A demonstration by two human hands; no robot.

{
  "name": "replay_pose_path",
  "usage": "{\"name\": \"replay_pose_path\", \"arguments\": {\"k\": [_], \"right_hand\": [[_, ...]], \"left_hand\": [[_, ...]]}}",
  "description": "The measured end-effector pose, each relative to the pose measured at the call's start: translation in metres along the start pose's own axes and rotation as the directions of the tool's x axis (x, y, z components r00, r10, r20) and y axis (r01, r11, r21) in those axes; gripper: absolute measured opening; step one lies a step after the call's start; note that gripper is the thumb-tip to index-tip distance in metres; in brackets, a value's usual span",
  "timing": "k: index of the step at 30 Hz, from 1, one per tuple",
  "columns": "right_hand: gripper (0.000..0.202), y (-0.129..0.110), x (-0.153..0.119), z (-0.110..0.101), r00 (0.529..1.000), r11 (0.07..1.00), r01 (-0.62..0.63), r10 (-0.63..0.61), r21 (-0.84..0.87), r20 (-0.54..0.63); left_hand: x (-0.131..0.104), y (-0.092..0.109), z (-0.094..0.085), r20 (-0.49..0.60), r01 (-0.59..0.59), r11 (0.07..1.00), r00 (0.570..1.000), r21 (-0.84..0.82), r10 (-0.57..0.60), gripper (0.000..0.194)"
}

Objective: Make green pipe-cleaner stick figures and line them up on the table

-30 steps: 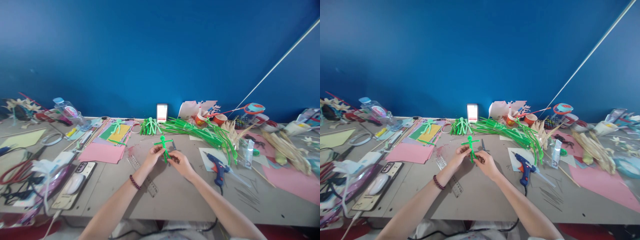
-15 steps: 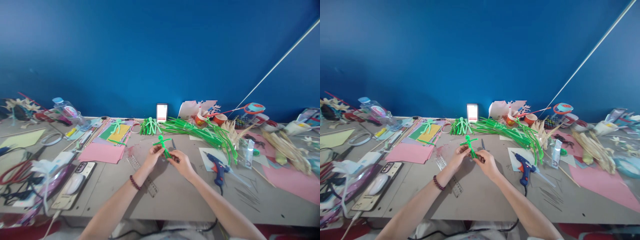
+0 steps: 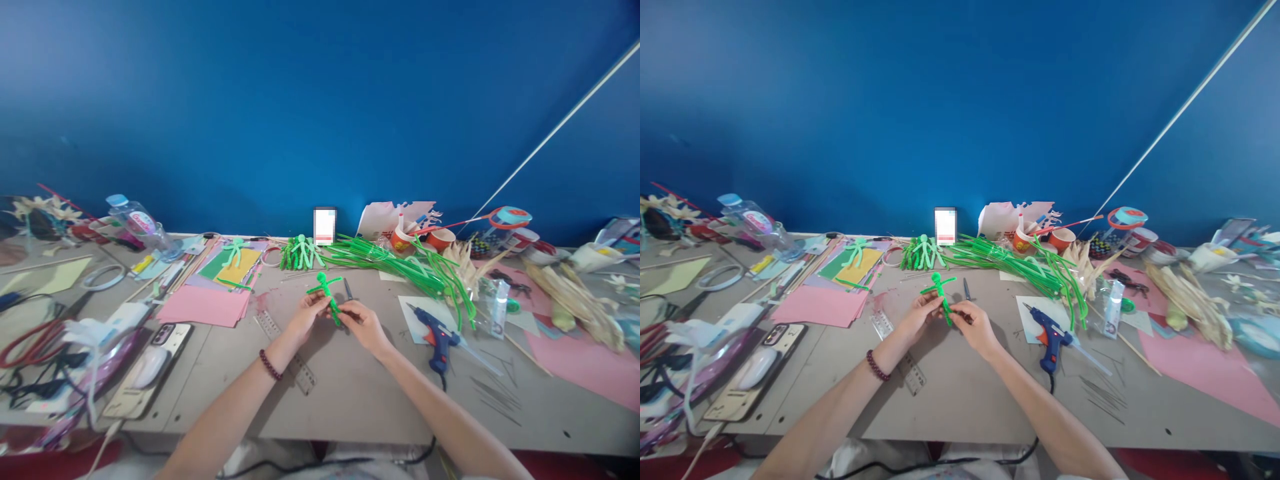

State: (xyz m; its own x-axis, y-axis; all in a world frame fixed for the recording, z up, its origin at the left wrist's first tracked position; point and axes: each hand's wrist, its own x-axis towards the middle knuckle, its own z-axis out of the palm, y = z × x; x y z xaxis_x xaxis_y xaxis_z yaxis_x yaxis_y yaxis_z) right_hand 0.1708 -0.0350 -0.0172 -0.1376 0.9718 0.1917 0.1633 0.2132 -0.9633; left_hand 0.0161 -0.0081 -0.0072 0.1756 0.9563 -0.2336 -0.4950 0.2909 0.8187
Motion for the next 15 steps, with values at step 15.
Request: {"name": "replay_pose_path", "arguments": {"k": [15], "right_hand": [[0.036, -0.0060, 0.0019, -0.0014, 0.964, 0.935, -0.262, 0.244, 0.240, 0.103]], "left_hand": [[-0.0073, 0.0040, 0.0037, 0.120, 0.057, 0.994, 0.992, -0.097, -0.045, 0.026]]}}
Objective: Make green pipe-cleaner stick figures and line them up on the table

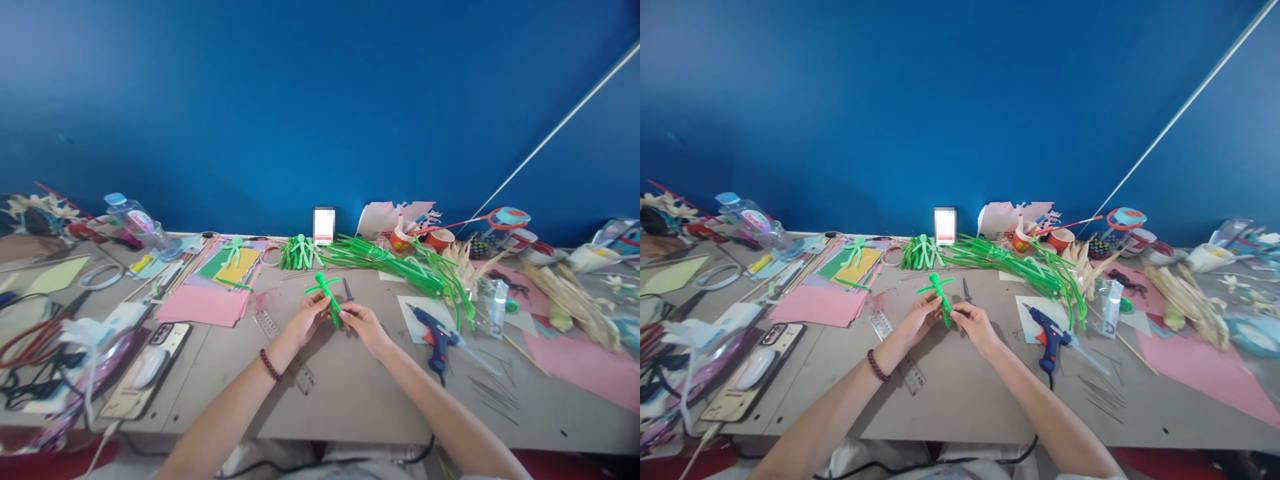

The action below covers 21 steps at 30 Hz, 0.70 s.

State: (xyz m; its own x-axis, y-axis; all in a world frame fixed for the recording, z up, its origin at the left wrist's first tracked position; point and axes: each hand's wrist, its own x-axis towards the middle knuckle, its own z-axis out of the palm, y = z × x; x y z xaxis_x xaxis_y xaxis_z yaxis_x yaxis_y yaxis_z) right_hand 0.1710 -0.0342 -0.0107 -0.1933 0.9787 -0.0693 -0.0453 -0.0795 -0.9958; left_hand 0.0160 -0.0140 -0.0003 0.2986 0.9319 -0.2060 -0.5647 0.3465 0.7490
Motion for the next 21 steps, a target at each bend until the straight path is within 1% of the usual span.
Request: {"name": "replay_pose_path", "arguments": {"k": [2, 4, 8, 12, 14, 17, 21], "right_hand": [[0.037, 0.001, 0.000, 0.000, 0.999, 0.999, -0.032, 0.032, 0.002, -0.015], [0.036, 0.003, 0.001, 0.000, 0.998, 0.999, -0.010, 0.008, -0.041, -0.063], [0.029, 0.004, 0.002, -0.001, 0.981, 0.972, 0.107, -0.138, -0.207, -0.139], [0.019, -0.001, -0.002, -0.002, 0.948, 0.897, 0.230, -0.294, -0.377, -0.123], [0.017, -0.004, -0.004, -0.001, 0.940, 0.878, 0.251, -0.321, -0.408, -0.113], [0.020, -0.006, -0.005, 0.001, 0.958, 0.919, 0.205, -0.259, -0.337, -0.125], [0.026, -0.005, -0.003, 0.001, 0.984, 0.979, 0.069, -0.098, -0.192, -0.147]], "left_hand": [[0.001, 0.001, -0.001, 0.025, -0.025, 0.999, 0.999, 0.030, 0.025, 0.025], [0.003, 0.001, -0.003, 0.002, -0.050, 0.996, 0.999, 0.070, 0.050, 0.026], [0.007, -0.001, -0.006, -0.099, -0.065, 0.978, 0.991, 0.197, 0.085, 0.031], [0.007, -0.002, -0.005, -0.142, -0.060, 0.971, 0.985, 0.233, 0.095, 0.033], [0.005, -0.002, -0.003, -0.148, -0.077, 0.971, 0.982, 0.227, 0.113, 0.034], [0.003, -0.001, 0.000, -0.124, -0.102, 0.969, 0.983, 0.224, 0.132, 0.033], [0.002, -0.001, 0.000, -0.094, -0.108, 0.963, 0.986, 0.246, 0.135, 0.032]]}}
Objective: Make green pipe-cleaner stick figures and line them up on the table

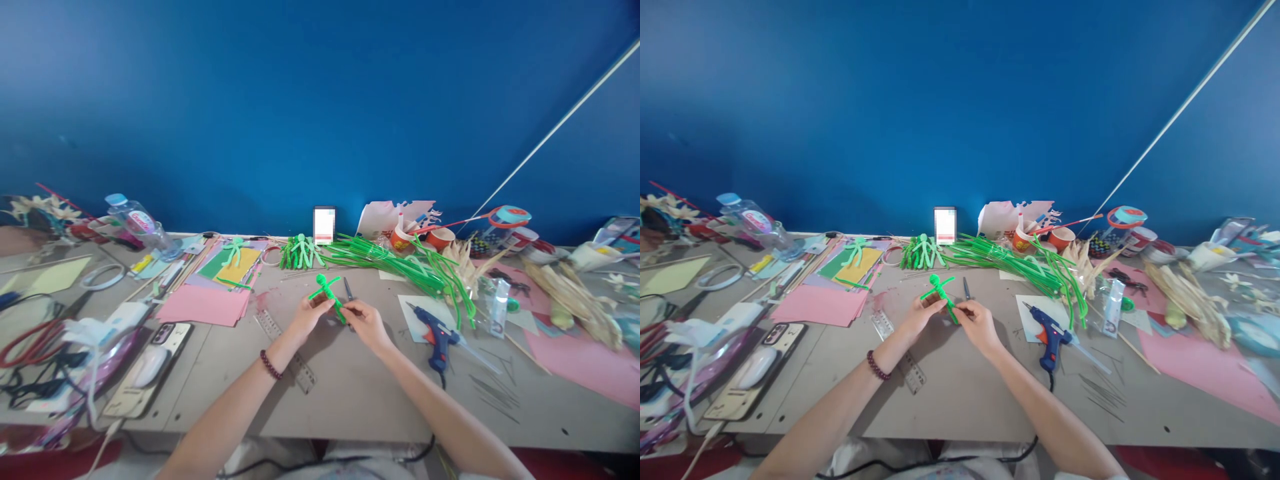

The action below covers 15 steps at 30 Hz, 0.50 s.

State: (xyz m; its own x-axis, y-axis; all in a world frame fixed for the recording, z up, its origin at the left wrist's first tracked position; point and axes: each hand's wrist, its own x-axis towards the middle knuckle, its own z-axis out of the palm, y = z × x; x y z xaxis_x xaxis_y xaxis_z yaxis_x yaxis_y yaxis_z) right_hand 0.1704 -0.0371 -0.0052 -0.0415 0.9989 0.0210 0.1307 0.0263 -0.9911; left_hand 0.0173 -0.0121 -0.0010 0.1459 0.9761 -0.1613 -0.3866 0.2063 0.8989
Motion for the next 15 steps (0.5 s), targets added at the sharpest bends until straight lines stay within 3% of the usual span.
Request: {"name": "replay_pose_path", "arguments": {"k": [6, 10, 15], "right_hand": [[0.032, 0.0058, 0.0040, -0.0006, 0.978, 0.929, -0.210, 0.203, 0.306, 0.056], [0.031, 0.0061, 0.0047, -0.0005, 0.962, 0.834, -0.274, 0.242, 0.479, 0.129], [0.026, 0.0055, 0.0042, -0.0003, 0.948, 0.765, -0.318, 0.249, 0.560, 0.198]], "left_hand": [[0.0010, 0.0010, -0.0014, -0.018, -0.019, 0.997, 1.000, 0.076, 0.020, 0.033], [-0.0003, 0.0022, -0.0006, -0.027, -0.004, 0.997, 1.000, 0.082, 0.006, 0.032], [-0.0009, 0.0019, -0.0011, 0.003, 0.025, 0.999, 1.000, 0.029, -0.025, 0.031]]}}
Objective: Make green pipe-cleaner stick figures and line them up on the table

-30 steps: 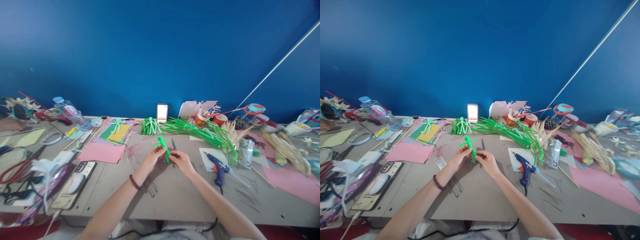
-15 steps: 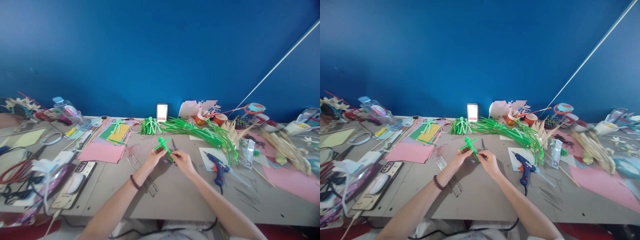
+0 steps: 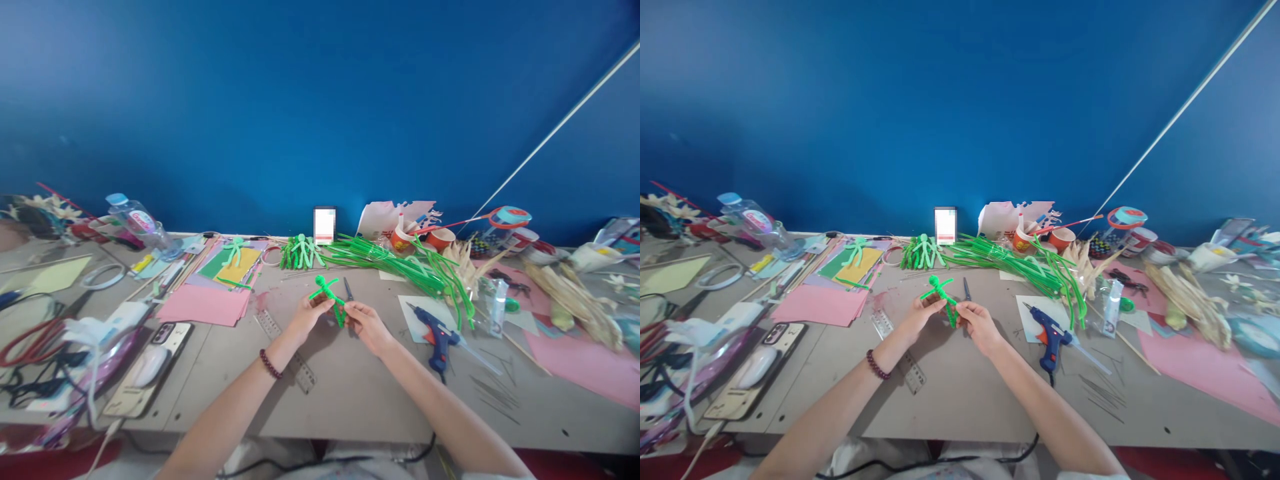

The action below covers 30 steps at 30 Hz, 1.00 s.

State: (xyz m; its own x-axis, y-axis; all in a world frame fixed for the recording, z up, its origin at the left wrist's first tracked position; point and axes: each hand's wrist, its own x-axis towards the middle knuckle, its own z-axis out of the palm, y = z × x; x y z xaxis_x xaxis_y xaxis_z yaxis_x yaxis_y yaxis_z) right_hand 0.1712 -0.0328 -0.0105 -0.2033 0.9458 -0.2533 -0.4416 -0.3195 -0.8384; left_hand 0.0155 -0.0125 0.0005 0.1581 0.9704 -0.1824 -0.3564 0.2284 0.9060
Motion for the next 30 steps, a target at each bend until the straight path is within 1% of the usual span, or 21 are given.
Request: {"name": "replay_pose_path", "arguments": {"k": [5, 9, 13, 16, 21, 27, 30], "right_hand": [[0.026, 0.0008, -0.0001, -0.0001, 0.998, 0.996, -0.043, 0.040, 0.073, 0.040], [0.026, -0.0006, -0.0007, 0.0008, 0.998, 0.996, -0.039, 0.034, 0.080, 0.061], [0.028, -0.0031, -0.0010, 0.0023, 0.998, 1.000, 0.002, -0.001, -0.004, 0.061], [0.028, -0.0035, -0.0009, 0.0020, 0.998, 0.997, 0.022, -0.017, -0.080, 0.059], [0.027, -0.0018, -0.0006, -0.0007, 0.998, 0.979, 0.044, -0.036, -0.201, 0.043], [0.032, -0.0001, 0.0008, -0.0018, 0.997, 0.973, 0.070, -0.072, -0.221, -0.002], [0.035, 0.0004, 0.0010, -0.0023, 0.995, 0.958, 0.091, -0.099, -0.271, -0.017]], "left_hand": [[-0.0009, 0.0005, -0.0010, 0.022, -0.012, 1.000, 1.000, 0.016, 0.012, 0.029], [-0.0010, -0.0001, -0.0012, 0.055, -0.012, 1.000, 0.998, 0.004, 0.012, 0.029], [0.0007, -0.0016, -0.0026, 0.082, 0.019, 0.999, 0.997, -0.044, -0.016, 0.030], [0.0026, -0.0034, -0.0041, 0.097, 0.018, 0.998, 0.995, -0.065, -0.012, 0.030], [0.0035, -0.0043, -0.0045, 0.070, -0.010, 0.994, 0.997, -0.110, 0.018, 0.028], [0.0024, -0.0015, -0.0028, 0.037, -0.001, 0.985, 0.999, -0.173, 0.007, 0.030], [0.0024, -0.0011, -0.0027, 0.029, 0.007, 0.984, 1.000, -0.180, -0.002, 0.032]]}}
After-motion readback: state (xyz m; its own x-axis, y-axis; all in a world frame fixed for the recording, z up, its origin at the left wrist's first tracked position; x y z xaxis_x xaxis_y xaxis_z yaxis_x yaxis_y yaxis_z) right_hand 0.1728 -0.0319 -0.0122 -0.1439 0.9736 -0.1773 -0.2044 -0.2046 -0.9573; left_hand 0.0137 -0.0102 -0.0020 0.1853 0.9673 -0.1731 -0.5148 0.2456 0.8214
